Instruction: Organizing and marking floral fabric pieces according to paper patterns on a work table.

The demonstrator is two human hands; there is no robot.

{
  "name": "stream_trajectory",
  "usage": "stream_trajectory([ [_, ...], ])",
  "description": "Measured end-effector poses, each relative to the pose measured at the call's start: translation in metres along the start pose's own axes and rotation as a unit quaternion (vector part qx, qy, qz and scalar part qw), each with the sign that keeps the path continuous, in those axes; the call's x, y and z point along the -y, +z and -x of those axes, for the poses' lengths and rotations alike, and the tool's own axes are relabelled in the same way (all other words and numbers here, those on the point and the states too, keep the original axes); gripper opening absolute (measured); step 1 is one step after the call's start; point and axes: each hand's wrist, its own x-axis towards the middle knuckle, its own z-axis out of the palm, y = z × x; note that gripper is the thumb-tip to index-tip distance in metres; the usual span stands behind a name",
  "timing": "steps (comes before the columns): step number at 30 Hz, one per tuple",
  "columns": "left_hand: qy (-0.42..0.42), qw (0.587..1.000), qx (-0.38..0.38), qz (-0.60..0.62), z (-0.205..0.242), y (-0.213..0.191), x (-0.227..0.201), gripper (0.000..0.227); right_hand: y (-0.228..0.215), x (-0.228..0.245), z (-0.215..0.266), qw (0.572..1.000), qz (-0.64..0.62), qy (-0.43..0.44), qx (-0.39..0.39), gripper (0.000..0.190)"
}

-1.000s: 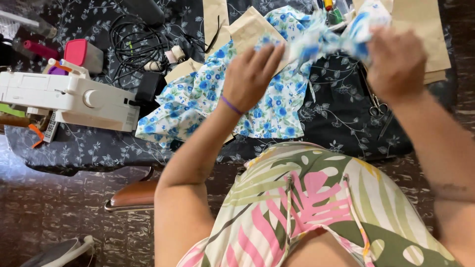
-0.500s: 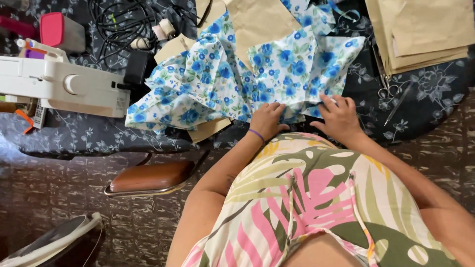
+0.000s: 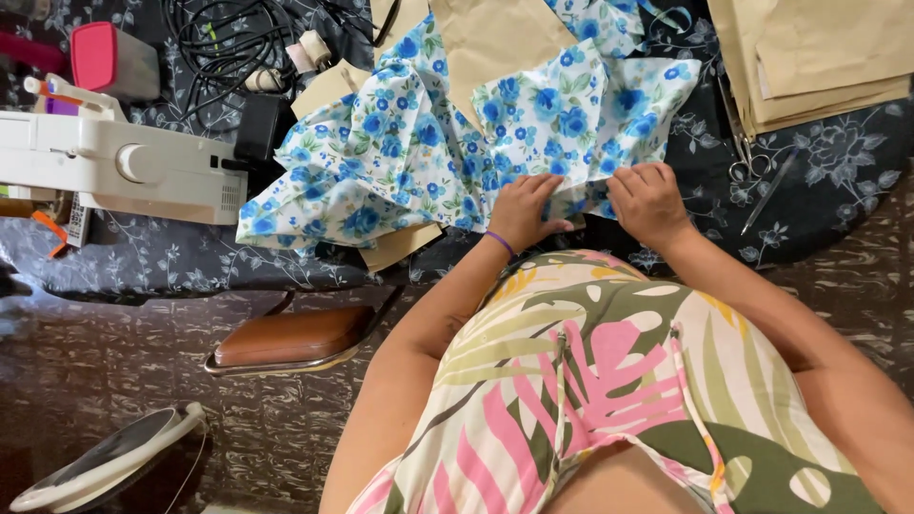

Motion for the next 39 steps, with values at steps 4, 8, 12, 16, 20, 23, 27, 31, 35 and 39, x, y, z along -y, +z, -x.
stream_trajectory([
  [4,-0.012,1.000,-0.008,0.024,-0.006,0.005,0.007,0.075,-0.008,-0.004,-0.013,1.000,-0.016,-0.002,-0.027,0.011],
  [8,0.012,0.999,0.000,-0.033,-0.003,0.045,0.030,0.046,-0.011,-0.004,-0.016,0.999,-0.029,-0.002,-0.032,0.016],
  [12,0.000,0.999,0.003,-0.045,-0.005,0.061,0.033,0.026,-0.009,-0.002,-0.014,0.999,-0.034,-0.009,-0.030,0.020],
  [16,0.000,0.998,-0.020,-0.052,-0.009,0.052,0.025,0.015,-0.016,-0.002,-0.015,0.999,-0.037,-0.018,-0.034,0.022],
  [20,0.030,0.988,-0.132,-0.073,-0.017,0.036,0.022,0.010,-0.018,-0.006,-0.014,0.998,-0.038,-0.019,-0.049,0.023],
  [23,0.094,0.970,-0.187,-0.121,-0.022,0.034,0.026,0.008,-0.025,-0.005,-0.017,0.998,-0.039,-0.014,-0.057,0.025],
  [27,0.173,0.958,-0.190,-0.126,-0.028,0.009,0.010,0.012,-0.028,0.001,-0.014,0.996,-0.050,-0.039,-0.056,0.022],
  [31,0.152,0.963,-0.171,-0.144,-0.018,0.002,-0.004,0.004,-0.028,0.010,-0.012,0.996,-0.031,-0.060,-0.058,0.030],
  [35,0.110,0.974,-0.146,-0.132,0.003,0.024,0.011,0.009,-0.038,0.014,-0.009,0.995,-0.075,-0.051,-0.048,0.031],
  [39,0.096,0.986,-0.133,-0.024,0.015,-0.003,0.016,0.023,-0.035,0.005,0.013,0.995,-0.088,-0.012,-0.034,0.041],
])
